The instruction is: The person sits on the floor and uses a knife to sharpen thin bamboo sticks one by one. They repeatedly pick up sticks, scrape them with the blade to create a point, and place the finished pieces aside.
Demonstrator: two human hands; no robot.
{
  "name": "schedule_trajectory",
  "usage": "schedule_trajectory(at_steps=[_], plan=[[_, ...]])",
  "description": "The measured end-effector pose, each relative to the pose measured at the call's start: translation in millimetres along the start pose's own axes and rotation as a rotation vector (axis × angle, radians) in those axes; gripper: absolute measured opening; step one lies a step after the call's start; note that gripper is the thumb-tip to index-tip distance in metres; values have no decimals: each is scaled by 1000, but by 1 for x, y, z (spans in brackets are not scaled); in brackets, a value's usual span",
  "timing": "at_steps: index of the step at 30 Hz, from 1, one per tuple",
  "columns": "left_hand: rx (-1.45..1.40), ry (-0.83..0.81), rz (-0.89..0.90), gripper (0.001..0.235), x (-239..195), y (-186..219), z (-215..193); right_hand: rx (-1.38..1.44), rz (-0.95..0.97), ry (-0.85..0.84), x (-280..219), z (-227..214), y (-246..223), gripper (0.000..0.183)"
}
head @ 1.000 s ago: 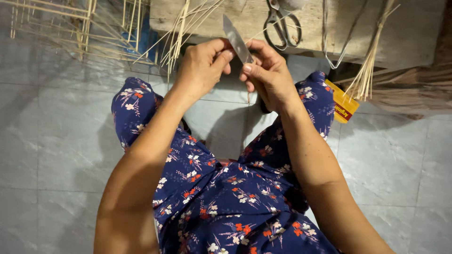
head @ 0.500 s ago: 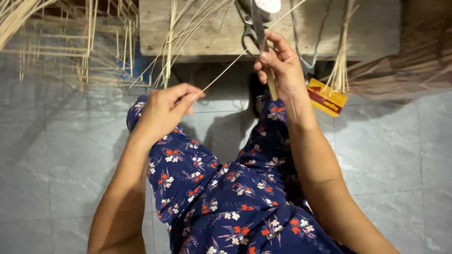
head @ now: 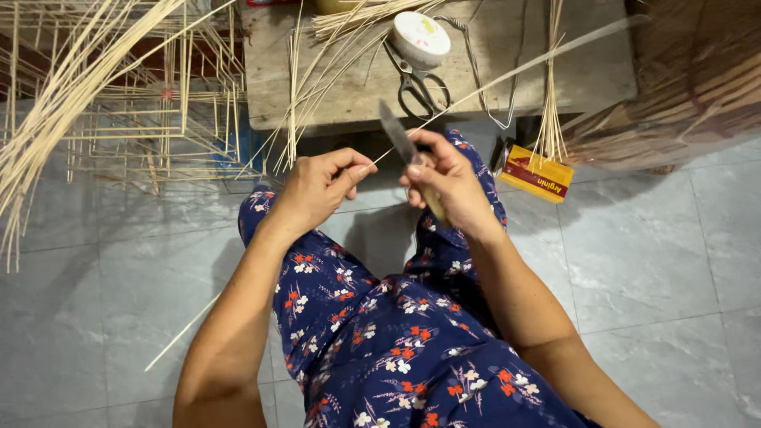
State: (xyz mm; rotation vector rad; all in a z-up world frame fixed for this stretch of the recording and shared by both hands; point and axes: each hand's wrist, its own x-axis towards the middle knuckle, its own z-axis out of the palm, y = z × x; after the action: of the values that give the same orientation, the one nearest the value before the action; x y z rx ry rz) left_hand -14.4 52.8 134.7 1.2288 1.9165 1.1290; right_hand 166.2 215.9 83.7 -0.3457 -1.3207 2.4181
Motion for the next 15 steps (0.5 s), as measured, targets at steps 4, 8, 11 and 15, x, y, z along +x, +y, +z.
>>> schedule_trajectory(at_steps=[4, 8, 11, 15], plan=[[-38, -28, 21, 20, -12, -2, -6, -37, -28, 129, -5, -15, -5, 47], [52, -19, -50, 19, -21, -1, -14, -7, -50, 140, -1, -28, -13, 48], [85, -27, -60, 19, -28, -2, -20, 38, -77, 150, -4, -39, -16, 47], [137, -40, -95, 19, -34, -2, -32, 17, -138, 170, -1, -54, -27, 47]])
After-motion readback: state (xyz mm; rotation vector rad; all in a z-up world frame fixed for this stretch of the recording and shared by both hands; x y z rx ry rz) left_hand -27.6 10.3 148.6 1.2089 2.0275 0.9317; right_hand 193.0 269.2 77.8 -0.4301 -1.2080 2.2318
